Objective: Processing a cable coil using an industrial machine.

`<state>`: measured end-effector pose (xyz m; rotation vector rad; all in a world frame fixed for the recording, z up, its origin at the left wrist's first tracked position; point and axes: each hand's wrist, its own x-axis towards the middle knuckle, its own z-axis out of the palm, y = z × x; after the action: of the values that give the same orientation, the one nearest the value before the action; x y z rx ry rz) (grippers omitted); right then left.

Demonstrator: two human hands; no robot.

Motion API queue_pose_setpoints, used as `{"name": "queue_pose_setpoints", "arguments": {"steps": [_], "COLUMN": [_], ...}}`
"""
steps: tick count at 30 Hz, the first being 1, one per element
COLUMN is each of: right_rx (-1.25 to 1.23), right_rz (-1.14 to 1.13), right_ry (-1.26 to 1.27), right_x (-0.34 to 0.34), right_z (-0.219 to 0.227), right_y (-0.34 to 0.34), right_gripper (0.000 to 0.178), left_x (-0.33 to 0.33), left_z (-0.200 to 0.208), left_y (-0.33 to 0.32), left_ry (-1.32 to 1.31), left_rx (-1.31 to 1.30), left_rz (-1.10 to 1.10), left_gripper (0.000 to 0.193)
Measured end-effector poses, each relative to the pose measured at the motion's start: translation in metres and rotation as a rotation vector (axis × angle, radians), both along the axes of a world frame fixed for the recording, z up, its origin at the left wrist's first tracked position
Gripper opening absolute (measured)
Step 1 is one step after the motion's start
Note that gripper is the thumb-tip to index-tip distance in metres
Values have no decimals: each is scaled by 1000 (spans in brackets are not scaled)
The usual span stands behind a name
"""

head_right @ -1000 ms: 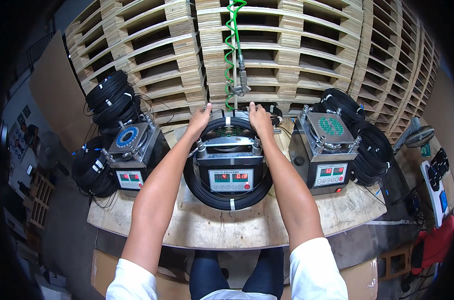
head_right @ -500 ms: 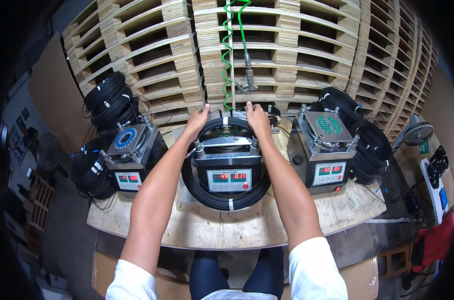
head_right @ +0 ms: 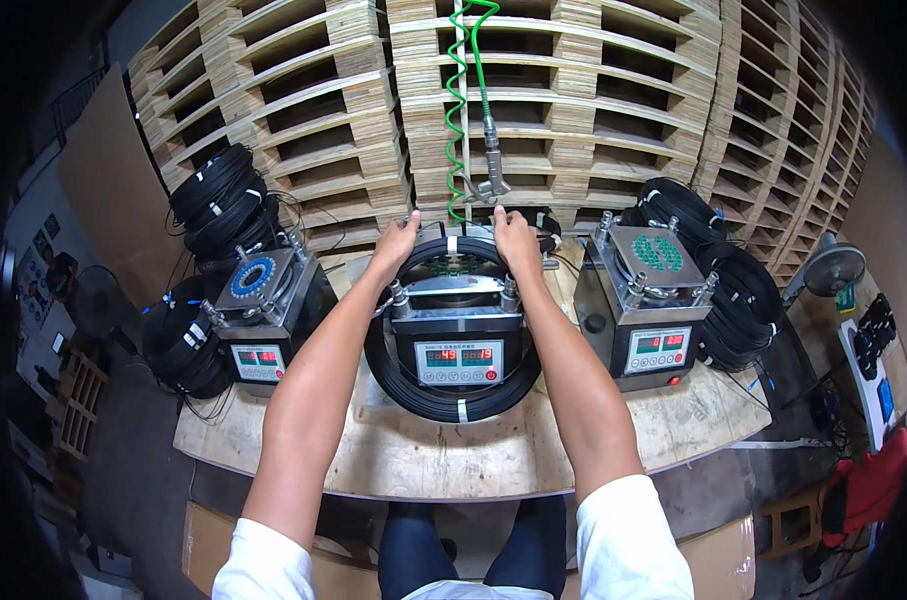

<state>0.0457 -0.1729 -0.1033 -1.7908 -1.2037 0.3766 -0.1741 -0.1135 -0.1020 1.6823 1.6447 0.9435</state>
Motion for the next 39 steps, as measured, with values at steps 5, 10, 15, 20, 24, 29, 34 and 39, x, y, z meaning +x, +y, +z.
{"name": "queue_pose_setpoints", "arguments": {"steps": [5,10,15,20,24,29,34,39], "right_rx": [-34,-27,-1,21,19,-53,-43,75], "right_rz": [-7,11,29,4,2,-20,9,59], "right_ry": [-14,-30,-50,-46,-56,-119,-148,-101], "right_x": [-1,1,1,1,-5,-6,2,4], "right_z": [0,-2,-2,1,6,6,-3,-10], "right_y": [2,4,6,1,-5,-5,7,7], "right_gripper": [59,60,60,60,61,62,61,57], "left_x": [-1,-2,-5,0,-5,-4,-2,-1], "left_z": [-2,-9,-9,0,1,1,6,9], "left_y": [2,11,15,2,3,3,-2,-10], "left_ry": [-46,-58,-20,17,-6,-19,14,28], "left_rx": [50,52,-30,-13,4,-46,-61,-51], "left_rz": [-4,-12,6,39,-16,-15,54,76], "left_gripper": [82,80,77,74,77,84,87,87]}}
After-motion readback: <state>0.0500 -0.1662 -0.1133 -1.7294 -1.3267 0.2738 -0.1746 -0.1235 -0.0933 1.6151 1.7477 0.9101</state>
